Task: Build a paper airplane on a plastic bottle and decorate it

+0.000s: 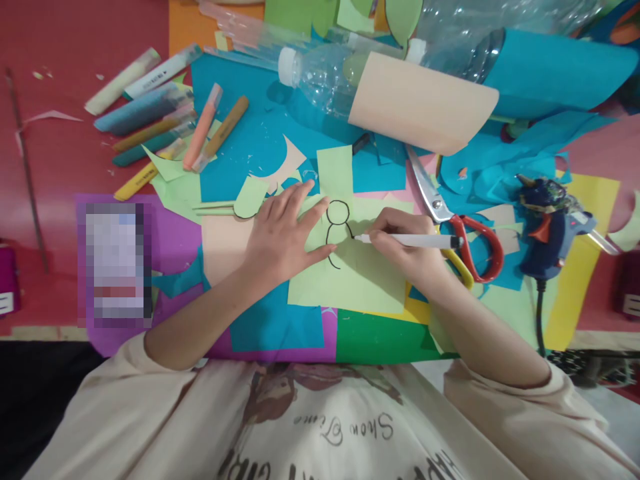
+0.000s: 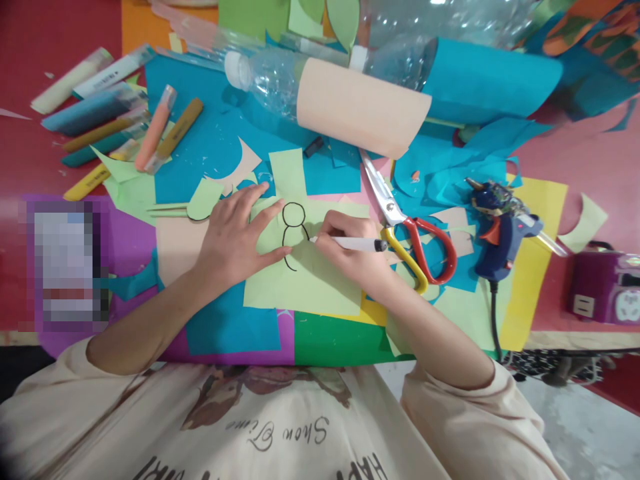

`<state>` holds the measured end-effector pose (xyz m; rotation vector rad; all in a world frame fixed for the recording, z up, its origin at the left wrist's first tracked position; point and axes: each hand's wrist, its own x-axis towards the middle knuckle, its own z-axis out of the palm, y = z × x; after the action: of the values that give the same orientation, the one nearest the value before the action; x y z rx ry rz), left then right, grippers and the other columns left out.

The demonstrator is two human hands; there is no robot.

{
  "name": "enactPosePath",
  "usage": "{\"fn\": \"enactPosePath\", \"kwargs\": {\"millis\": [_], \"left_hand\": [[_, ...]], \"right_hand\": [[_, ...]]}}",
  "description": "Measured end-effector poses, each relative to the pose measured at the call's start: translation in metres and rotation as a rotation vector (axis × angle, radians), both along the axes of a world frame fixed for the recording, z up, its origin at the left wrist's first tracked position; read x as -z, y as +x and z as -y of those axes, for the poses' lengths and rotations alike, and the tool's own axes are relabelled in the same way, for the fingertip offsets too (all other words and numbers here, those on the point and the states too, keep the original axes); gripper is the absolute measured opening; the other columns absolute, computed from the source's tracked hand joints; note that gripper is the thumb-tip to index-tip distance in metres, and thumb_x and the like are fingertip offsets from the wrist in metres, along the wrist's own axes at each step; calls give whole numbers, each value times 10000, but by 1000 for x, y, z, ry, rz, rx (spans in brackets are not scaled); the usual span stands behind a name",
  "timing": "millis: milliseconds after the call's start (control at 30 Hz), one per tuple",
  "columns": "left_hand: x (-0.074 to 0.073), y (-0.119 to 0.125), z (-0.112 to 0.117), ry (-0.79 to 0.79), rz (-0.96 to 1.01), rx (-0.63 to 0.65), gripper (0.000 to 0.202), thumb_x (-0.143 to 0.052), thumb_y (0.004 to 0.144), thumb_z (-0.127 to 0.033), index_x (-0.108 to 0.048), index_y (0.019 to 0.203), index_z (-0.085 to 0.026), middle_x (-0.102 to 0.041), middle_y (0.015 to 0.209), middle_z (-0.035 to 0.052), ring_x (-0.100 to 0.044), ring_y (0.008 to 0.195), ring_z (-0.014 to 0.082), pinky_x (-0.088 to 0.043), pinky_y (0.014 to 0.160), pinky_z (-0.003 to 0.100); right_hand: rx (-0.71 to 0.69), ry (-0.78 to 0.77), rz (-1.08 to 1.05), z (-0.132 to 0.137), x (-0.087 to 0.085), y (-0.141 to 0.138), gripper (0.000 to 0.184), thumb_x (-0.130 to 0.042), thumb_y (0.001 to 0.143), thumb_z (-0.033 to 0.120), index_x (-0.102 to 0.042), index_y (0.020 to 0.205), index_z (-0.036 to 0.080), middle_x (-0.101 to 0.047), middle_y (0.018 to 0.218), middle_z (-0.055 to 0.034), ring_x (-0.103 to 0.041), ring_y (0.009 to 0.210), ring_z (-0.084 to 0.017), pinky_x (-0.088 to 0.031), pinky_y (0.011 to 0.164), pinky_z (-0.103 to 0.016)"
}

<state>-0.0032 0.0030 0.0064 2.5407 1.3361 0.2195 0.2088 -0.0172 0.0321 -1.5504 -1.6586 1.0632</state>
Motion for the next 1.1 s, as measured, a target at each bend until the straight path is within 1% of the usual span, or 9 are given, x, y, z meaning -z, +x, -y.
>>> {"fn": "enactPosePath", "kwargs": {"millis": [167, 267, 400, 467, 533, 633, 800, 967, 1100], "left_hand": [[1, -1, 0, 24, -2, 7, 605, -550, 905, -535, -486, 1409, -208, -428, 1514, 177, -411, 1387, 369, -344, 1107, 528], [2, -1, 0, 31, 3, 11, 609, -551, 904, -539, -488, 1408, -204, -426, 1515, 179, -413, 1386, 368, -348, 1105, 517], [1, -2, -1, 40, 3, 6, 611, -527, 908, -567, -498, 1401, -208, -423, 1520, 180, -406, 1395, 369, -344, 1105, 521], [0, -2, -1, 44, 2, -7, 599, -518, 913, -565, -489, 1407, -228, -412, 1531, 171, -388, 1409, 368, -327, 1112, 538], [0, -3, -2, 51, 7, -28, 595, -516, 914, -564, -477, 1415, -246, -396, 1544, 163, -371, 1422, 367, -312, 1118, 550], [0, -4, -2, 59, 8, -55, 618, -519, 902, -589, -472, 1416, -249, -375, 1558, 160, -364, 1428, 369, -305, 1120, 556], [-1, -3, -2, 35, -8, -77, 615, -521, 897, -593, -490, 1403, -245, -376, 1557, 162, -367, 1427, 375, -306, 1118, 565], [-4, -2, -2, 14, 9, -77, 606, -533, 894, -579, -469, 1412, -271, -375, 1558, 155, -359, 1428, 385, -294, 1111, 605], [-7, -1, -1, -13, -3, -88, 594, -537, 901, -549, -454, 1421, -275, -361, 1566, 155, -344, 1437, 389, -274, 1111, 624]], "right_hand": [[3, -12, 2, 0, -1, -1, 166, -508, 693, 245, -466, 537, 205, -519, 493, 12, -408, 473, -106, -289, 461, -269], [32, -49, -47, 0, 0, 0, 163, -503, 665, 232, -460, 510, 210, -498, 475, 15, -400, 470, -107, -289, 454, -267], [125, -59, -201, -2, 3, 2, 132, -495, 653, 187, -529, 528, 211, -572, 541, 5, -488, 520, -122, -360, 481, -259], [165, -55, -248, -3, 4, 2, 115, -519, 668, 182, -572, 571, 211, -594, 566, 8, -505, 527, -121, -378, 487, -257], [177, -54, -269, -3, 5, 1, 90, -551, 692, 197, -589, 611, 210, -600, 577, 10, -513, 527, -121, -385, 486, -255], [151, -46, -231, -1, 4, -1, 90, -572, 723, 227, -581, 635, 208, -578, 560, 14, -500, 518, -120, -366, 472, -251], [93, -49, -122, 2, 2, -2, 119, -557, 719, 242, -551, 606, 203, -546, 528, 17, -454, 487, -108, -318, 450, -245], [62, -41, -48, 2, 1, -2, 153, -572, 734, 292, -544, 614, 202, -562, 531, 12, -467, 487, -108, -327, 470, -257], [30, -29, -20, 2, 0, -2, 160, -569, 742, 298, -546, 618, 199, -561, 532, 6, -468, 487, -113, -330, 478, -268]]}}
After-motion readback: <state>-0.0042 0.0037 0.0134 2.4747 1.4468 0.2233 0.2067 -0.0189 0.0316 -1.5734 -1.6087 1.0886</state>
